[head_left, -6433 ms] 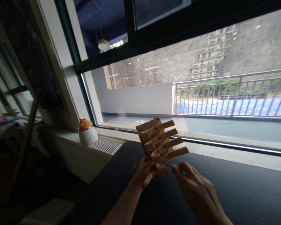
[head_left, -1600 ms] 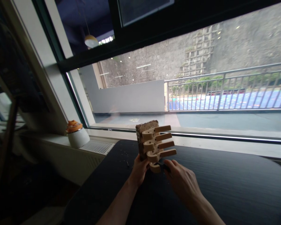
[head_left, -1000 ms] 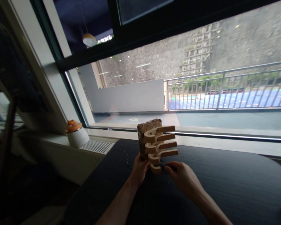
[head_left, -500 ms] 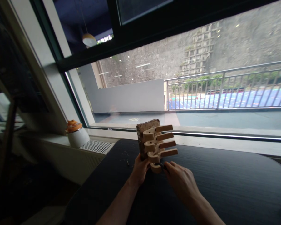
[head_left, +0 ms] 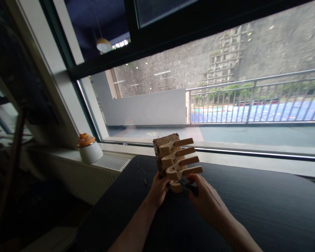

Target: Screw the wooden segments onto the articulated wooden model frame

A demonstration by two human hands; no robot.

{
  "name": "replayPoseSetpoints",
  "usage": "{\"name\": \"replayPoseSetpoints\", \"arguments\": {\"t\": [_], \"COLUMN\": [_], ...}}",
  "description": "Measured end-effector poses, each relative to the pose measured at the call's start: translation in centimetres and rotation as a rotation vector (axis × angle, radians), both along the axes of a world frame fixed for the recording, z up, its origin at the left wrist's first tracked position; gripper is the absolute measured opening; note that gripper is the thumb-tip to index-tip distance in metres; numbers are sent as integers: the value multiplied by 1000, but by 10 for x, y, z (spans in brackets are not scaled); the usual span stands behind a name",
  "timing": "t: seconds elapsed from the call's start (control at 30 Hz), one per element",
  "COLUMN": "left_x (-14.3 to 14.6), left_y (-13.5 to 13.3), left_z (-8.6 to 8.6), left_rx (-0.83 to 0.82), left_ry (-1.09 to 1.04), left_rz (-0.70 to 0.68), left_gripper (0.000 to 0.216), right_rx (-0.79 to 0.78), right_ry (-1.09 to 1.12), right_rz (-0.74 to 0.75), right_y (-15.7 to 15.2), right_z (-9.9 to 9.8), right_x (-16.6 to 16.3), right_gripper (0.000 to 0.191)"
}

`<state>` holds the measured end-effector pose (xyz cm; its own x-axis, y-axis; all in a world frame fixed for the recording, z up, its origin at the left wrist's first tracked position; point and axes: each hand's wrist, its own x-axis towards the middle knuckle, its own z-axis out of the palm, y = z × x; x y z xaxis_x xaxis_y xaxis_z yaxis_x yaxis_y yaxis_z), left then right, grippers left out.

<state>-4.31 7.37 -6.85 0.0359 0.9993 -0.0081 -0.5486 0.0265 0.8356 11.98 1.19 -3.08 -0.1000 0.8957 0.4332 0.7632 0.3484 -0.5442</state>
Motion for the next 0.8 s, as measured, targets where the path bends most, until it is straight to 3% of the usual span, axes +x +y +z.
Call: {"name": "replayPoseSetpoints", "arguments": {"t": [0.17,0.33,0.47,0.67,0.8], "left_x": [-4,-4,-3,-2,-3], "left_y": [2,0,-2,-3,0], "left_z": [2,4,3,5,3], "left_rx": [2,-5,26,25,10], "left_ry": [-43,-24,25,16,-9], "left_rz": [-5,1,4,37,52], "left_gripper": [44,45,47,50,51], "right_rx": [244,305,213,-122,-187], "right_ry": [-215,-320,-233,144,34], "right_rz": [133,60,-25,-128,-140], "right_y": [0,-1,0,5,1], "right_z": [1,1,-1,-2,1], "right_x": [3,1,-2,3,0], "right_gripper": [28,20,18,21,20]}}
